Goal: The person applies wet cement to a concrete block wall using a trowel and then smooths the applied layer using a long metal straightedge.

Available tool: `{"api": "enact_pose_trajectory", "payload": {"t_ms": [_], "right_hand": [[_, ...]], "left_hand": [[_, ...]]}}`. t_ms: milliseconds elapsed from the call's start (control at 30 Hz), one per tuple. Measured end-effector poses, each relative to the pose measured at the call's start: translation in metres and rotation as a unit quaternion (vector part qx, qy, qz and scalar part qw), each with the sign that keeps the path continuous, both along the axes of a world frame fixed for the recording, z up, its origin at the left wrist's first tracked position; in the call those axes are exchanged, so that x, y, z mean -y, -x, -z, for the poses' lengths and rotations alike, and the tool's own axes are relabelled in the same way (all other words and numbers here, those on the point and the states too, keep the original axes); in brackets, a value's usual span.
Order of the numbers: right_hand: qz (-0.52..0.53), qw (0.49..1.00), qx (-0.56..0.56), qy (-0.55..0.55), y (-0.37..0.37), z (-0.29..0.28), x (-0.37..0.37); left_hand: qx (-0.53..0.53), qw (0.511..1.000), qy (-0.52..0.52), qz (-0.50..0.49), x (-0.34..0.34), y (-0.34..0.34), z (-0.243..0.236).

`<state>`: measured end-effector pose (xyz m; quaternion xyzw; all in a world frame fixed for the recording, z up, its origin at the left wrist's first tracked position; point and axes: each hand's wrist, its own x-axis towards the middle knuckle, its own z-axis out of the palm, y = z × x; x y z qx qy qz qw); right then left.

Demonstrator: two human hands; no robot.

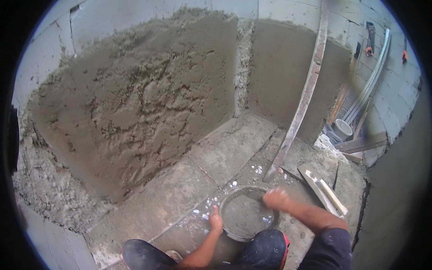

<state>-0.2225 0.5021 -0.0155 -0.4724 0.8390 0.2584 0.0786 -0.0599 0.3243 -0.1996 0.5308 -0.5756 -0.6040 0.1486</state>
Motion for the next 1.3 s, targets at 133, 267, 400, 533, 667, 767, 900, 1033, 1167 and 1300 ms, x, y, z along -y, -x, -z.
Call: {"api": "enact_pose_trajectory", "payload": {"t_ms": [133, 267, 400, 533, 667, 767, 900, 1033, 1167, 1300], "right_hand": [[-0.095, 0.989, 0.114, -0.017, -0.034, 0.04, -0.004], [0.012, 0.987, 0.157, -0.029, -0.011, -0.064, -0.003], [0.072, 0.99, 0.117, -0.016, 0.027, -0.051, -0.017], [-0.065, 0.966, 0.22, -0.118, 0.014, 0.073, -0.033], [0.004, 0.934, 0.347, -0.08, -0.014, 0.042, -0.03], [0.072, 0.873, 0.475, 0.077, -0.025, 0.07, -0.039], [0.351, 0.727, 0.585, 0.082, -0.056, 0.04, -0.035], [0.473, 0.561, 0.655, 0.183, -0.079, 0.037, -0.055], [0.552, 0.478, 0.628, 0.27, -0.088, 0.01, -0.059], [0.421, 0.629, 0.586, 0.29, -0.03, -0.014, -0.073]], "left_hand": [[0.005, 1.0, 0.026, 0.0, 0.013, -0.001, 0.0], [0.02, 0.993, 0.089, -0.08, 0.018, 0.001, 0.001], [-0.002, 1.0, -0.004, -0.005, 0.014, 0.0, -0.044], [-0.017, 0.999, 0.032, -0.04, 0.008, 0.013, -0.021], [-0.002, 0.999, 0.012, -0.032, 0.011, 0.004, -0.026], [-0.014, 0.999, 0.017, -0.047, 0.011, 0.003, -0.017], [-0.066, 0.997, 0.028, -0.028, 0.008, -0.005, -0.044], [-0.04, 0.998, 0.051, -0.024, 0.01, -0.01, -0.035], [0.006, 0.998, 0.035, -0.046, 0.016, -0.009, 0.007], [-0.041, 0.996, 0.08, -0.027, 0.024, 0.008, 0.014]]}}
